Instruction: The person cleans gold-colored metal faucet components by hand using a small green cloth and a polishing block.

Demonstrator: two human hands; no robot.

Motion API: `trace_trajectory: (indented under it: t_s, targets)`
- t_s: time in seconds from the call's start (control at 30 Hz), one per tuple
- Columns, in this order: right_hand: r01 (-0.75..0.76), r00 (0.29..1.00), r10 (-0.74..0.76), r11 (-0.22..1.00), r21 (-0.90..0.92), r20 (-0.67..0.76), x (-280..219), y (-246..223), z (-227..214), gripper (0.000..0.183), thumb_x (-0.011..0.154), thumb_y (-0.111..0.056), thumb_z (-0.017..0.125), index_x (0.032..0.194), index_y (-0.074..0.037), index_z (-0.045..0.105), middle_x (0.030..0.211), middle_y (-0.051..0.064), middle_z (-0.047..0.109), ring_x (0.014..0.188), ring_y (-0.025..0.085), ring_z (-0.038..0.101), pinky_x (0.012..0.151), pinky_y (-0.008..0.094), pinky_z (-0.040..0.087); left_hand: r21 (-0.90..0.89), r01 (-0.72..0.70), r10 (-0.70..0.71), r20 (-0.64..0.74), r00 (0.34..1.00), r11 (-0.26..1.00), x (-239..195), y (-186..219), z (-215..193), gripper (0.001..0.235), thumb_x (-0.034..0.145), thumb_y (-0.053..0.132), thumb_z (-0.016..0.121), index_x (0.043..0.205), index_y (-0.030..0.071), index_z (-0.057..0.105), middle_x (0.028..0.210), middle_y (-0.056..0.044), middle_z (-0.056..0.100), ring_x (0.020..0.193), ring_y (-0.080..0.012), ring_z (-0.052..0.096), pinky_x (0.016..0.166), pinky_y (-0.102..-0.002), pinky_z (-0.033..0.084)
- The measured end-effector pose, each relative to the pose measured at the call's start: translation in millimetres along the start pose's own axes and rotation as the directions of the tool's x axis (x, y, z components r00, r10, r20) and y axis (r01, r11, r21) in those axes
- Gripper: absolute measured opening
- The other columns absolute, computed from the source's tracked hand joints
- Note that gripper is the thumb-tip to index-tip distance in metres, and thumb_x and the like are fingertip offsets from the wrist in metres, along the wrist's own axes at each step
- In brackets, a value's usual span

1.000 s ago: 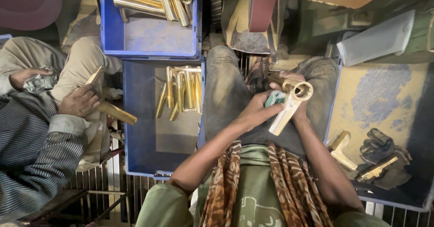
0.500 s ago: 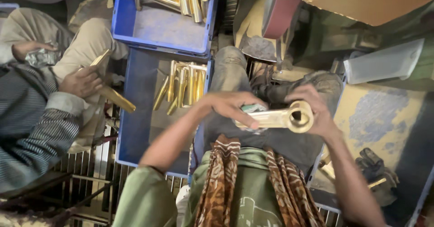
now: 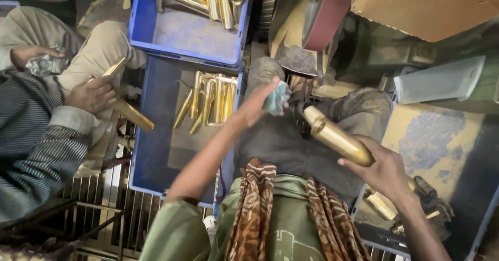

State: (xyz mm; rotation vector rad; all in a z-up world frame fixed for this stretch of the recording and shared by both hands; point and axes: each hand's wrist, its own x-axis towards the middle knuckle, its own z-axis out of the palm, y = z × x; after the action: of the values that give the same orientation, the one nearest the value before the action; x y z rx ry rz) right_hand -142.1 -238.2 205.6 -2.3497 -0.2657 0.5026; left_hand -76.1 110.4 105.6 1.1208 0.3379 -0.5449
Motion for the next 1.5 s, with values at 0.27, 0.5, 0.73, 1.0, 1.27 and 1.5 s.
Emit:
trace_trajectory:
  t_s: [0.27,0.5,0.73,1.0,1.27,1.5]
  targets:
    - [0.037,0.913,-0.077,0.994,-0.107,-0.4,11.9,21.1,28.0,0.057,0.082,-0.028,0.087,0.133,-0.01,0.068,0.119,0.015,0.073,0.106,0.031,0.072,0.092,0.04,0.057,-0.216,0.073,-0.02,0.239,0.971,0.974,22.9,-53.2,32.7,0.041,0.11,0.035,0.046,0.132,0.002,0.055,0.113,-0.012,0.068,0.096,-0.0234,0.072,0.076,-0.039,0.06]
    - [0.118,0.817,-0.292,0.929,-0.351,-0.498,61.0,37.5,38.6,0.054,0.081,-0.022,0.092,0.128,-0.011,0.07,0.114,0.012,0.072,0.099,0.032,0.066,0.089,0.043,0.051,-0.193,0.031,0.042,0.361,0.932,0.981,44.8,-27.6,47.8,0.049,0.11,0.036,0.047,0.147,0.004,0.049,0.124,-0.009,0.068,0.104,-0.0197,0.072,0.085,-0.037,0.061]
    - [0.196,0.827,-0.389,0.877,-0.439,-0.407,114.3,53.6,35.1,0.059,0.078,-0.023,0.089,0.131,-0.009,0.067,0.122,0.012,0.069,0.109,0.034,0.064,0.099,0.045,0.05,-0.134,-0.054,0.089,0.271,0.959,0.99,86.7,-38.4,39.4,0.051,0.108,0.033,0.053,0.148,0.003,0.048,0.122,-0.009,0.067,0.106,-0.0185,0.071,0.086,-0.035,0.061]
    - [0.234,0.885,-0.384,0.855,-0.463,-0.262,153.0,52.1,14.3,0.056,0.081,-0.027,0.085,0.131,-0.008,0.068,0.115,0.011,0.071,0.1,0.033,0.065,0.086,0.044,0.05,-0.312,-0.026,0.106,0.243,0.964,0.95,124.9,-65.2,30.2,0.049,0.109,0.036,0.054,0.141,-0.001,0.055,0.116,-0.014,0.07,0.104,-0.0238,0.071,0.082,-0.039,0.059]
    - [0.289,0.882,-0.426,0.826,-0.483,-0.2,175.1,45.8,4.8,0.053,0.082,-0.028,0.084,0.129,-0.008,0.068,0.111,0.012,0.07,0.099,0.033,0.065,0.087,0.044,0.05,-0.473,-0.016,0.133,0.217,0.967,0.881,132.6,-60.8,27.1,0.045,0.107,0.035,0.055,0.136,0.0,0.056,0.118,-0.012,0.069,0.106,-0.0253,0.071,0.084,-0.043,0.06]
    - [0.333,0.886,-0.442,0.817,-0.471,-0.142,183.9,37.3,0.6,0.048,0.084,-0.029,0.081,0.126,-0.008,0.068,0.109,0.011,0.07,0.097,0.032,0.065,0.085,0.044,0.05,-0.475,-0.059,0.179,0.211,0.961,0.878,134.0,-65.1,21.4,0.044,0.111,0.036,0.056,0.133,-0.002,0.058,0.115,-0.016,0.071,0.102,-0.0248,0.071,0.085,-0.041,0.059]
